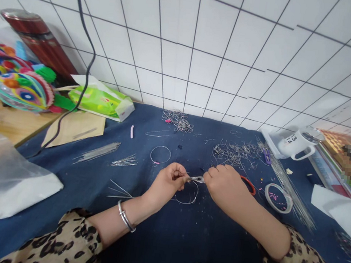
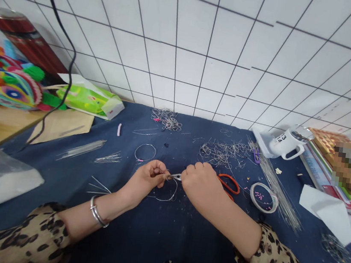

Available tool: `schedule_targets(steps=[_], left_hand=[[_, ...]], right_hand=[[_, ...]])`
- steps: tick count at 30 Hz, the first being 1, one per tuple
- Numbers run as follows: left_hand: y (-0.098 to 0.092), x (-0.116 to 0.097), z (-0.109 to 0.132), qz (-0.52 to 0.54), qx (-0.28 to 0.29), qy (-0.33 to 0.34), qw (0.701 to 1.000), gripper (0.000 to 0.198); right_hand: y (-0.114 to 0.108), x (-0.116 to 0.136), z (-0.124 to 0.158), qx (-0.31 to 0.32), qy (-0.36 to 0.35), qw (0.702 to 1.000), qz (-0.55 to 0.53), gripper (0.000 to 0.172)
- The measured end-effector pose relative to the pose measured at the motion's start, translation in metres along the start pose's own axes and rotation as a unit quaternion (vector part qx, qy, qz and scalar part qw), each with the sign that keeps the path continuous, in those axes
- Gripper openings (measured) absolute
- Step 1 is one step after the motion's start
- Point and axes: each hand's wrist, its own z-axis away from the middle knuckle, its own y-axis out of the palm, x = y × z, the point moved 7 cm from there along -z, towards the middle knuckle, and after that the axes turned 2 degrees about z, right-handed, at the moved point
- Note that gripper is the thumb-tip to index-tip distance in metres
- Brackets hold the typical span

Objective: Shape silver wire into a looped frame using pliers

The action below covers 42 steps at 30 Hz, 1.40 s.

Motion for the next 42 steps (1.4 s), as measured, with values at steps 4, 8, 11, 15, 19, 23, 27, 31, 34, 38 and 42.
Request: schedule_targets(steps=[4,8,11,15,19,23,27,31,34,38,42], left_hand=[[0.001,-0.002,0.001,0.012,0.009,0.005,1.0,0.013],[0.003,-0.003,0.002,0.032,0.005,0.005,0.999,0.016],[0.004,-0.004,0.003,0.036,0.002,0.01,0.999,0.016],[0.003,-0.006,0.005,0.036,-0.011,0.018,0.999,0.015],[0.002,-0.008,0.006,0.036,-0.019,0.02,0.999,0.014],[0.0,-0.007,0.006,0.031,-0.03,0.019,0.999,0.014],[0.0,-0.006,0.006,0.03,-0.031,0.019,0.999,0.013],[0.001,-0.005,0.007,0.033,-0.025,0.019,0.999,0.013],[0.0,-0.004,0.006,0.032,-0.027,0.025,0.999,0.013],[-0.001,-0.002,0.006,0.029,-0.032,0.036,0.998,0.012],[0.0,-0.003,0.008,0.032,-0.038,0.041,0.998,0.012]], right_hand=[[-0.003,-0.002,0.0,-0.007,0.004,1.0,0.008,0.012],[-0.009,-0.002,0.0,-0.016,0.003,1.0,0.021,0.013],[-0.014,0.0,0.0,-0.021,-0.003,0.999,0.025,0.014],[-0.015,0.002,-0.001,-0.024,-0.007,0.999,0.024,0.013],[-0.013,0.002,-0.001,-0.023,-0.001,1.0,0.021,0.013],[-0.011,0.002,-0.001,-0.02,0.003,1.0,0.019,0.013],[-0.01,0.001,-0.001,-0.019,0.006,1.0,0.021,0.013],[-0.01,0.001,0.0,-0.017,0.005,1.0,0.02,0.012],[-0.009,0.001,0.001,-0.018,0.009,1.0,0.018,0.013],[-0.009,0.001,0.001,-0.019,0.02,1.0,0.011,0.011],[-0.009,0.001,0.001,-0.018,0.034,0.999,0.006,0.012]])
